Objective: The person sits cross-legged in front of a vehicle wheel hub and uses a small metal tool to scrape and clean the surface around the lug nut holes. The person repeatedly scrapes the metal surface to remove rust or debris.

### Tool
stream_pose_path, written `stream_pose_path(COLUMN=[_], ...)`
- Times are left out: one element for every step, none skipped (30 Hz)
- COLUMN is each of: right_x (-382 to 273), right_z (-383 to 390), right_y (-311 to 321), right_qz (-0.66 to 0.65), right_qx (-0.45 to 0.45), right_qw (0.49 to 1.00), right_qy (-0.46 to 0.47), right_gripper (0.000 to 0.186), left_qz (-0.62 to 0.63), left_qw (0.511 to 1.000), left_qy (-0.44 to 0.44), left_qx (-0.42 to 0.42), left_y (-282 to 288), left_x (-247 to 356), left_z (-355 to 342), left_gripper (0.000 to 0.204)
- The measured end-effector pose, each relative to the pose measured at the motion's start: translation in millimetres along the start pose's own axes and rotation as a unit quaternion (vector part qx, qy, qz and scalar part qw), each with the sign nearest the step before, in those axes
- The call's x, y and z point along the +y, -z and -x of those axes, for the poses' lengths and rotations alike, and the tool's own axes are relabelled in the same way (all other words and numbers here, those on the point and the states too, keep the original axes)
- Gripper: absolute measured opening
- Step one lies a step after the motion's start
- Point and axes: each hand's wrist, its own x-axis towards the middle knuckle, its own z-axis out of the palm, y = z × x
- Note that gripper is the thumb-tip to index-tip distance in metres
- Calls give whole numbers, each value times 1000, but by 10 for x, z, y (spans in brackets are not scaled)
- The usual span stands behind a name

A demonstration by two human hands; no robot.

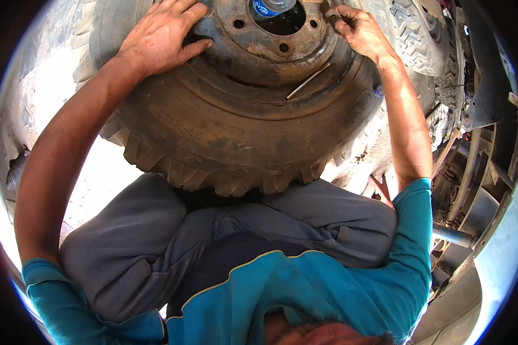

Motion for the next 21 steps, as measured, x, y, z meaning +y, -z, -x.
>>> stream_pose_path(right_x=[109, 47, 26, 13, 4, -15, -39, -66, -104, -156, -182, -81, 110, 138, 161, 177, 161, 152, 142, 131, 155], right_z=[3, -3, -2, 0, 8, 4, -7, -28, -38, -45, -47, -24, 15, 28, 13, -11, -3, 16, 37, 28, 34], right_y=[-42, -15, -9, -9, -5, 15, 44, 47, 26, -10, -34, -52, -87, -105, -93, -68, -51, -63, -85, -104, -99], right_qz=[37, 37, 64, 92, 119, 124, 130, 133, 145, 156, 169, 190, 210, 229, 235, 241, 248, 254, 259, 264, 237], right_qx=[25, -5, -4, -3, -2, -16, -31, -46, -42, -38, -34, -11, 13, 37, 16, -5, -26, -15, -3, 11, -5], right_qw=[998, 999, 998, 995, 992, 991, 990, 989, 987, 985, 983, 976, 966, 952, 955, 957, 959, 959, 958, 958, 965], right_qy=[53, 6, 18, 29, 39, 42, 45, 50, 52, 54, 55, 104, 152, 201, 179, 158, 134, 126, 119, 115, 113], right_gripper=[22, 24, 24, 24, 25, 25, 25, 25, 26, 26, 27, 25, 23, 22, 23, 24, 26, 26, 26, 26, 26], left_qz=[1, 3, 5, 5, 5, 5, 9, 10, 12, 12, 12, 13, 17, 20, 23, 21, 20, 19, 26, 29, 33], left_qw=[1000, 1000, 1000, 1000, 1000, 1000, 1000, 1000, 1000, 1000, 1000, 1000, 1000, 1000, 1000, 1000, 999, 999, 999, 999, 999], left_qy=[-2, -1, -1, 0, -1, -1, -3, -2, -1, -4, -7, -11, -10, -8, -5, -4, -4, -3, -4, -3, -1], left_qx=[4, 7, 9, 9, 9, 9, 12, 14, 16, 15, 16, 17, 17, 16, 16, 22, 28, 34, 28, 22, 15], left_y=[7, -3, -12, -18, -22, -26, -21, -3, 6, -2, -18, -19, -9, -3, -3, -12, -28, -40, -43, -22, -6], left_x=[-1, -4, -7, -12, -14, -16, -7, 4, 8, -4, -22, -30, -24, -17, -13, -23, -31, -32, -18, -16, -19], left_z=[-5, 7, 16, 21, 20, 19, 12, 16, 27, 38, 34, 28, 30, 26, 25, 32, 39, 43, 36, 30, 28], left_gripper=[52, 52, 52, 52, 52, 52, 51, 51, 51, 51, 51, 51, 50, 50, 50, 50, 50, 49, 49, 49, 49])
